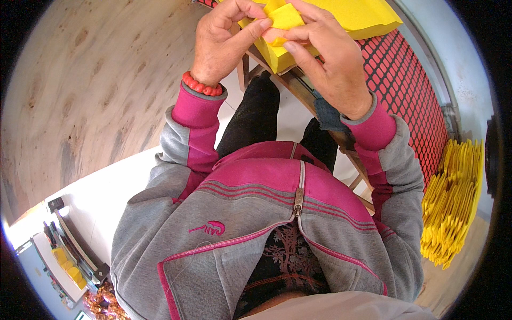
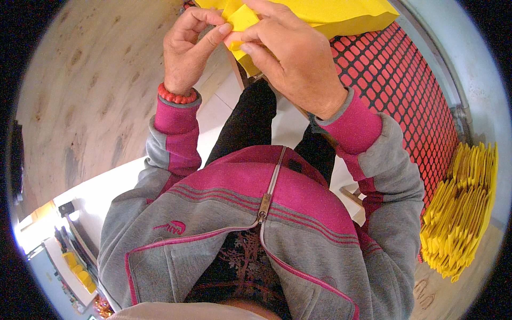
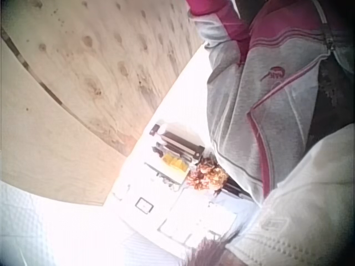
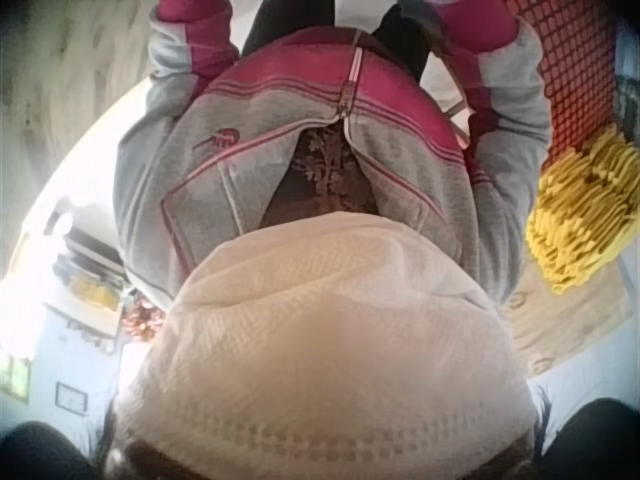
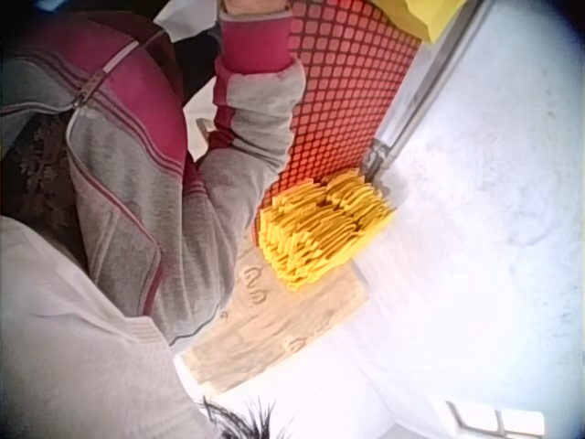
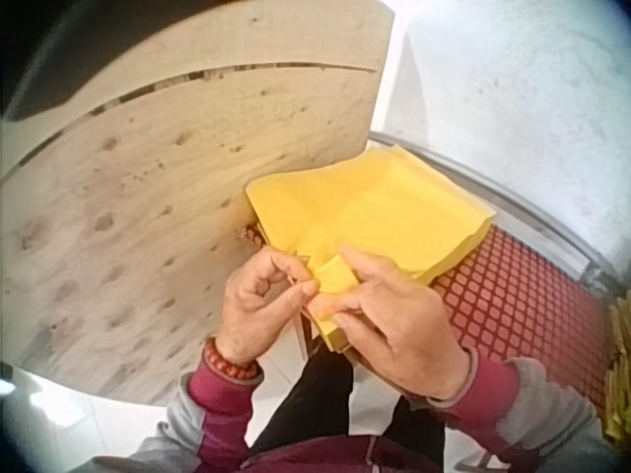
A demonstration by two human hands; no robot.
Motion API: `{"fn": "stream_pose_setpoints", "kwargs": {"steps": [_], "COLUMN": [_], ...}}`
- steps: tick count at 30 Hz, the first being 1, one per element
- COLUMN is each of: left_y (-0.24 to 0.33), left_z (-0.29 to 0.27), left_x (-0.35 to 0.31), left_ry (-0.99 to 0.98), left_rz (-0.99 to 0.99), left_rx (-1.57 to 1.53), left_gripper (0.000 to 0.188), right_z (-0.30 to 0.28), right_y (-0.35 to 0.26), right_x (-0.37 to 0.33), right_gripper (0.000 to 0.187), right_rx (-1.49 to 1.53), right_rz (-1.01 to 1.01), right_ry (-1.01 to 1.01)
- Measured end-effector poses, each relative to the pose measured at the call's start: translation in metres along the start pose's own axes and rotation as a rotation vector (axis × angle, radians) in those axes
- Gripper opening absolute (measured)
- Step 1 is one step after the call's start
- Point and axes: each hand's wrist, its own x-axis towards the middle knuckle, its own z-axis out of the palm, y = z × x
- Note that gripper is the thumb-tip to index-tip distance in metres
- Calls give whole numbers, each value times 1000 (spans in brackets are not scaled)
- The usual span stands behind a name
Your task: The person folds yellow paper sheets by hand on a patterned table, pressing creases and stacking the folded pieces. The person repeatedly picks up sheets, folds them in half, and places them on a growing stack.
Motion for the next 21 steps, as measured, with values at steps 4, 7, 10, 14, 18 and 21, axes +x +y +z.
{"fn": "stream_pose_setpoints", "kwargs": {"steps": [4,7,10,14,18,21], "left_y": [-4,-3,2,11,18,20], "left_z": [-7,-15,-19,-18,-14,-13], "left_x": [-1,-1,2,5,4,4], "left_ry": [-45,-139,-229,-255,-250,-235], "left_rz": [4,10,94,189,111,100], "left_rx": [-15,10,92,194,167,187], "left_gripper": [12,14,16,15,10,10], "right_z": [2,5,7,8,8,7], "right_y": [-1,-1,1,4,5,4], "right_x": [-1,-2,-4,-5,-5,-5], "right_gripper": [15,14,14,15,16,17], "right_rx": [25,101,152,209,172,198], "right_rz": [53,78,133,159,140,154], "right_ry": [-16,29,22,42,38,38]}}
